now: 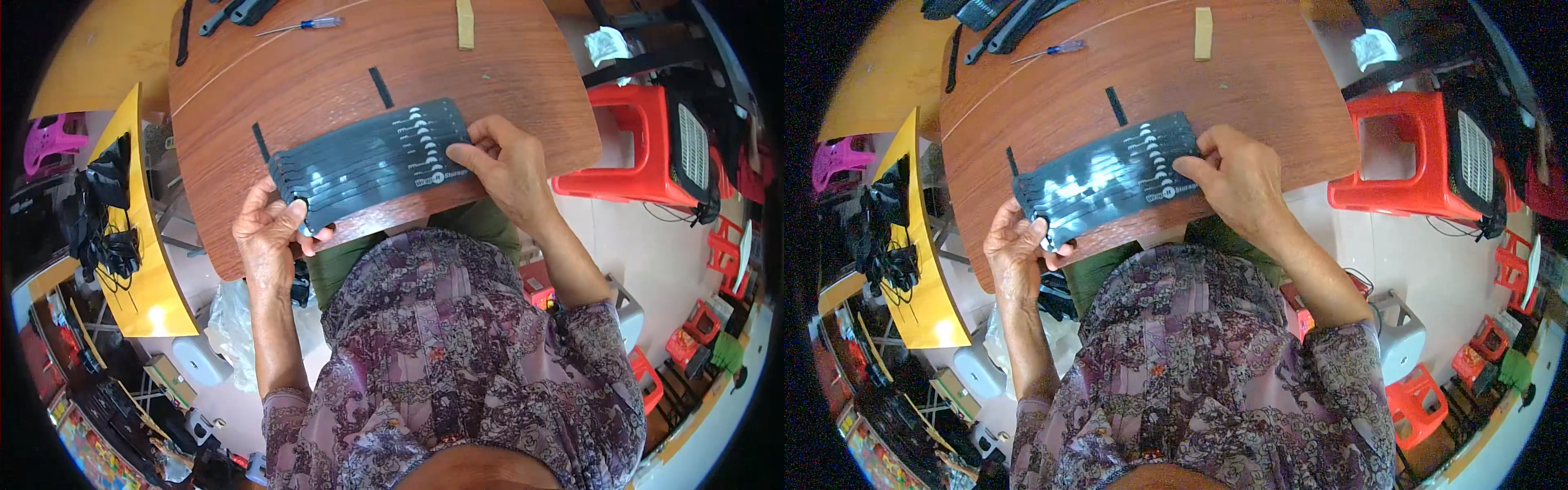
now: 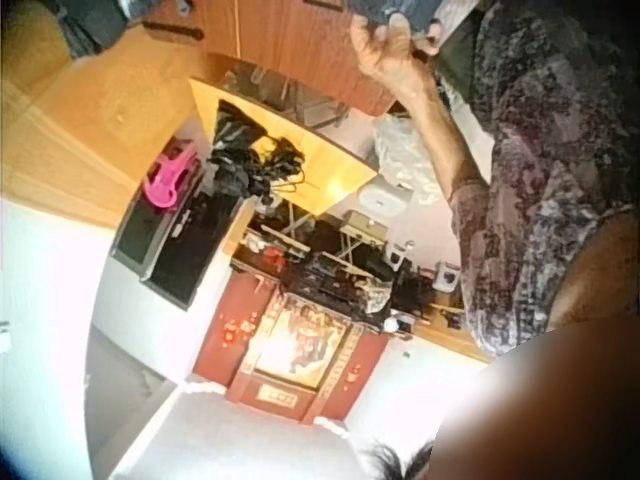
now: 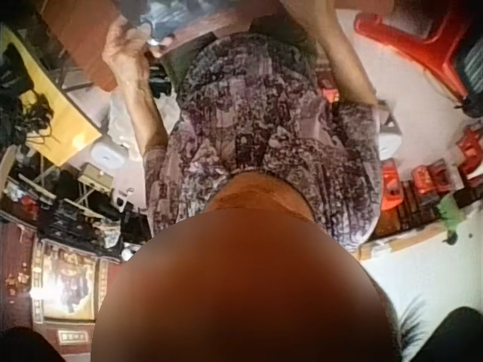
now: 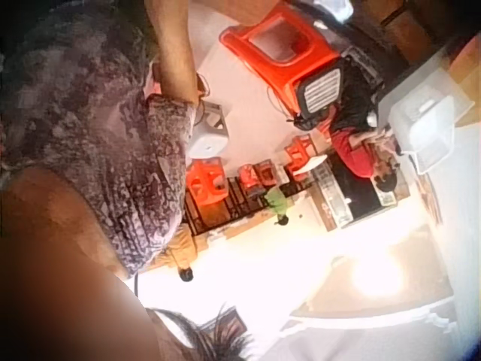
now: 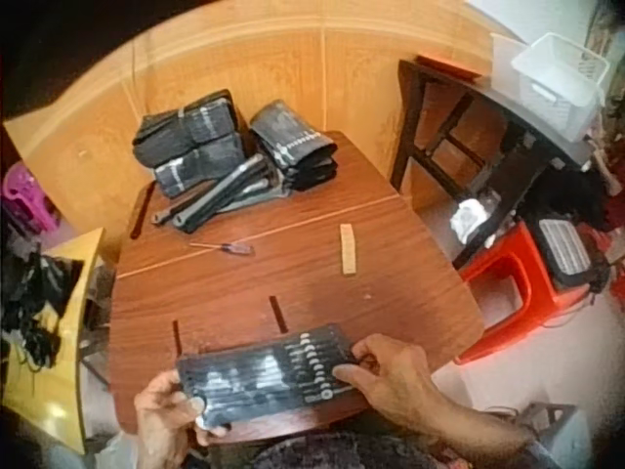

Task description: The person is inspecting, aligning, and stacking manufactured black textile straps at a workbench.

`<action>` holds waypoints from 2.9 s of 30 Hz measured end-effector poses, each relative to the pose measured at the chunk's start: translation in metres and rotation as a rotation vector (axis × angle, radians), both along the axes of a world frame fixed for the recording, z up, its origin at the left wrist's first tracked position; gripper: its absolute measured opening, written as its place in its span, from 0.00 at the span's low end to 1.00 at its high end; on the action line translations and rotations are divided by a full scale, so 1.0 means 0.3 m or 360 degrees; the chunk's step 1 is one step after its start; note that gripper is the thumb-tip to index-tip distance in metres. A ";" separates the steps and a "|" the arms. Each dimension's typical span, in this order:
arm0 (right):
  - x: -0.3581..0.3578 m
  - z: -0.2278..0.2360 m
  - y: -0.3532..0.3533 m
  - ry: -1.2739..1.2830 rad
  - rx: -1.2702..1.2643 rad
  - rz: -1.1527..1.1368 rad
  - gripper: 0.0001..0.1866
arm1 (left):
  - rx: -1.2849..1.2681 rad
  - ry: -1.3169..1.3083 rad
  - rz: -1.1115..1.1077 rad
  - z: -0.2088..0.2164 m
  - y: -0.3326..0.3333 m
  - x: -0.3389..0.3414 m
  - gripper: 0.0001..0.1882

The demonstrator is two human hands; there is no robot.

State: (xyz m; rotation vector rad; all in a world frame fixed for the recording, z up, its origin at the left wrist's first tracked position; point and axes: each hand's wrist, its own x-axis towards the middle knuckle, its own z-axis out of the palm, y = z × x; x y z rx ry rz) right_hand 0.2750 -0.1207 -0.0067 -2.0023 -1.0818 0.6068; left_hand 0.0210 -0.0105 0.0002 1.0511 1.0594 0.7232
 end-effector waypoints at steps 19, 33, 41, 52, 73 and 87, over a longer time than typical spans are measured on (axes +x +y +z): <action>0.077 0.080 0.325 0.0531 0.0251 0.0262 0.10 | 0.0211 0.0478 -0.0035 0.084 0.267 -0.047 0.06; 0.074 0.001 0.328 0.0478 0.0195 0.0268 0.11 | 0.0226 0.0511 -0.0030 0.019 0.278 -0.056 0.06; 0.056 -0.016 0.322 0.0092 0.0150 0.0246 0.13 | 0.0316 0.0737 -0.0001 0.040 0.262 -0.024 0.05; 0.024 0.047 0.307 -0.0327 -0.0172 0.0250 0.13 | 0.0480 0.1004 -0.0029 0.052 0.236 -0.015 0.06; 0.004 0.086 0.219 -0.1090 0.0251 0.0431 0.11 | 0.1411 0.1670 -0.0141 0.086 0.172 -0.055 0.08; 0.024 0.011 0.206 -0.1369 0.0467 0.0753 0.24 | 0.1811 0.1517 -0.0575 0.006 0.161 -0.046 0.19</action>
